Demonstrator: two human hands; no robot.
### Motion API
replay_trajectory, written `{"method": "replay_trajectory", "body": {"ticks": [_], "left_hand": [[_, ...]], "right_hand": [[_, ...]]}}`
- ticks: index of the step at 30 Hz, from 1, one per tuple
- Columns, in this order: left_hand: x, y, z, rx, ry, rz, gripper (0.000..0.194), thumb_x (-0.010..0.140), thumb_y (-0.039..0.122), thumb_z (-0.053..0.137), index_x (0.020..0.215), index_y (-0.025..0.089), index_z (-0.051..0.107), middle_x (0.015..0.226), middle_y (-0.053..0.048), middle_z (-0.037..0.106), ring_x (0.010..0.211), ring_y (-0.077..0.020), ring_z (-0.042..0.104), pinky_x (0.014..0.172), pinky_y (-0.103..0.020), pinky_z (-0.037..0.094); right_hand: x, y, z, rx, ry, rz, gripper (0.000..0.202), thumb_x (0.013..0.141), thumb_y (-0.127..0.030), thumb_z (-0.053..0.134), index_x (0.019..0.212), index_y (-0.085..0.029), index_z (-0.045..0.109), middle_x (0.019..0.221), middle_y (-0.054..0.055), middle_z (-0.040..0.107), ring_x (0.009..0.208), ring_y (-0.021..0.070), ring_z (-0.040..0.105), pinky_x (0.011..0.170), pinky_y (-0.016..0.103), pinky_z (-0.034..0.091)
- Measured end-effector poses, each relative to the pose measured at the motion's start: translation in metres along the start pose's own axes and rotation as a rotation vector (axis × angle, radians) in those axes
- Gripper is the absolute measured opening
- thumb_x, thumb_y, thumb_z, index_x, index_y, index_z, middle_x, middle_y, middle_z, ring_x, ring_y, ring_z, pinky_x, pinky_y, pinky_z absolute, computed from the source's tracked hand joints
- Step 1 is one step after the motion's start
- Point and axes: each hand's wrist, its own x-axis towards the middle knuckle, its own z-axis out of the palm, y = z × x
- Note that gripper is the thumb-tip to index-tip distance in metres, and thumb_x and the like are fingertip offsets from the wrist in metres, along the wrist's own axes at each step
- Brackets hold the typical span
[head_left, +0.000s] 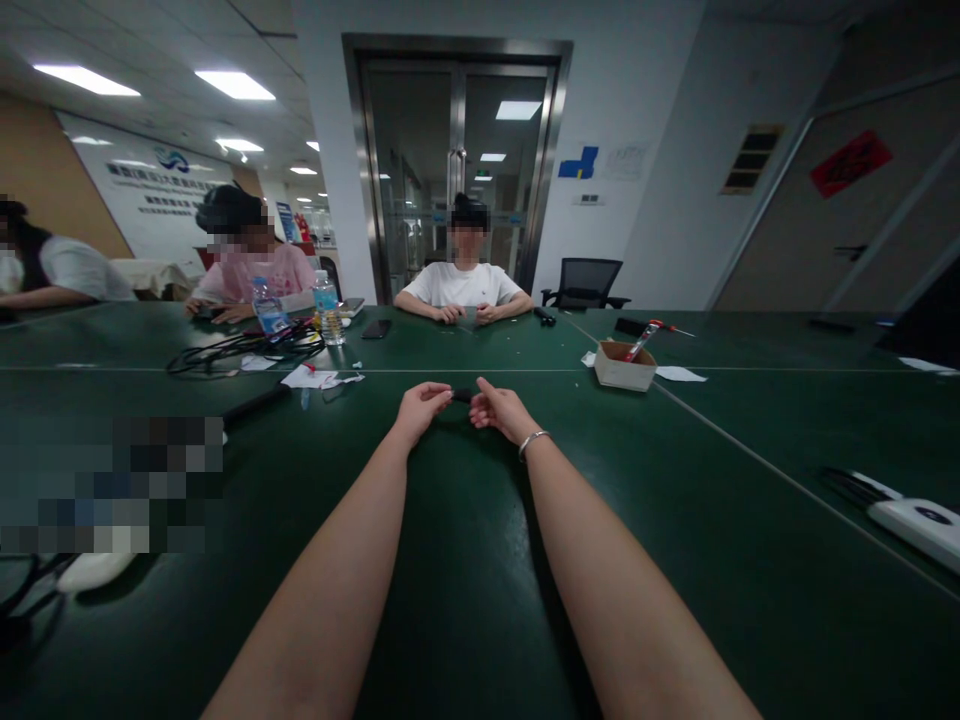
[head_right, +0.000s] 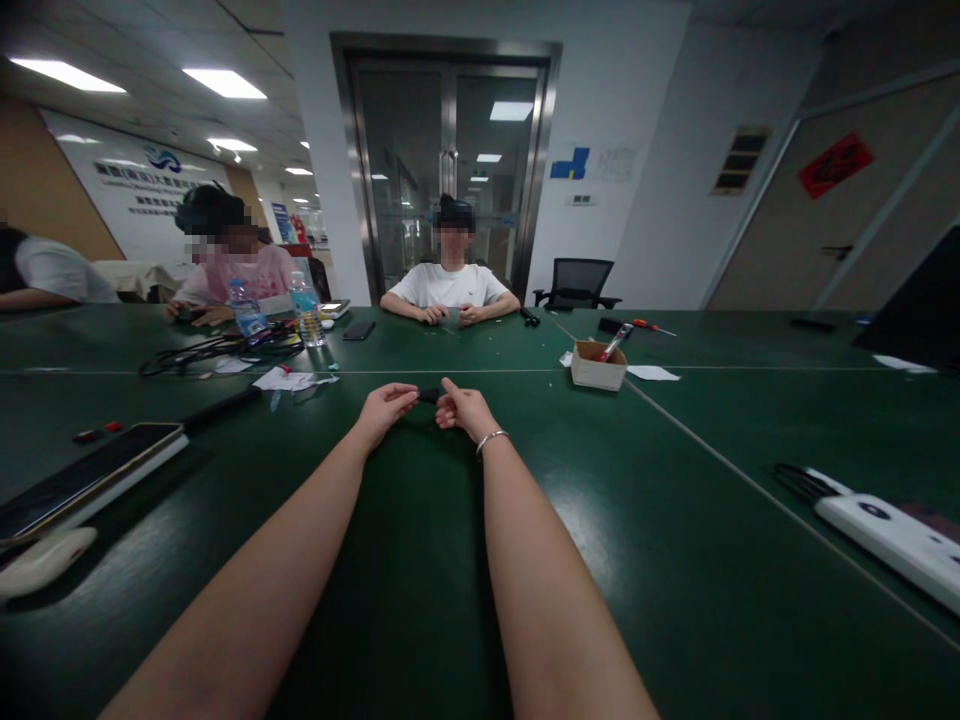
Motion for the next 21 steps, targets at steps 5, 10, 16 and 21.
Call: {"method": "replay_trajectory", "body": {"ticks": [5,10,16,21], "left_hand": [[-0.0020,0.0019,0.0011,0.005,-0.004,0.005,0.037,0.052,0.032,0.080,0.081,0.014,0.067,0.075,-0.005,0.067,0.070,-0.0130,0.060,0.078,-0.032,0.047],[-0.0035,0.0035,0.0023,-0.018,-0.002,0.002,0.038,0.051,0.032,0.080,0.081,0.014,0.067,0.077,-0.005,0.067,0.071,-0.0132,0.061,0.079,-0.033,0.047],[-0.0027,0.0026,0.0019,-0.014,-0.006,-0.008,0.037,0.052,0.032,0.080,0.081,0.014,0.067,0.075,-0.004,0.067,0.069,-0.0126,0.061,0.079,-0.033,0.048],[-0.0020,0.0017,0.0014,-0.019,0.007,0.015,0.037,0.052,0.031,0.080,0.082,0.013,0.067,0.077,-0.005,0.067,0.070,-0.0126,0.061,0.079,-0.033,0.048]], "right_hand": [[0.0009,0.0004,0.0012,-0.031,-0.005,-0.054,0.029,0.072,-0.024,0.074,0.092,-0.013,0.056,0.062,0.000,0.063,0.043,0.0080,0.058,0.042,0.018,0.052],[0.0038,0.0018,0.0005,-0.108,0.001,-0.031,0.029,0.079,-0.038,0.066,0.088,-0.012,0.055,0.058,0.001,0.061,0.038,0.0072,0.055,0.033,0.015,0.045],[0.0070,0.0047,-0.0006,-0.150,-0.019,-0.053,0.031,0.082,-0.043,0.060,0.080,-0.013,0.055,0.053,0.000,0.059,0.034,0.0060,0.051,0.030,0.014,0.041],[0.0087,0.0053,0.0001,-0.168,-0.004,-0.074,0.032,0.074,-0.035,0.072,0.093,-0.017,0.054,0.059,-0.003,0.063,0.036,0.0073,0.054,0.033,0.016,0.045]]}}
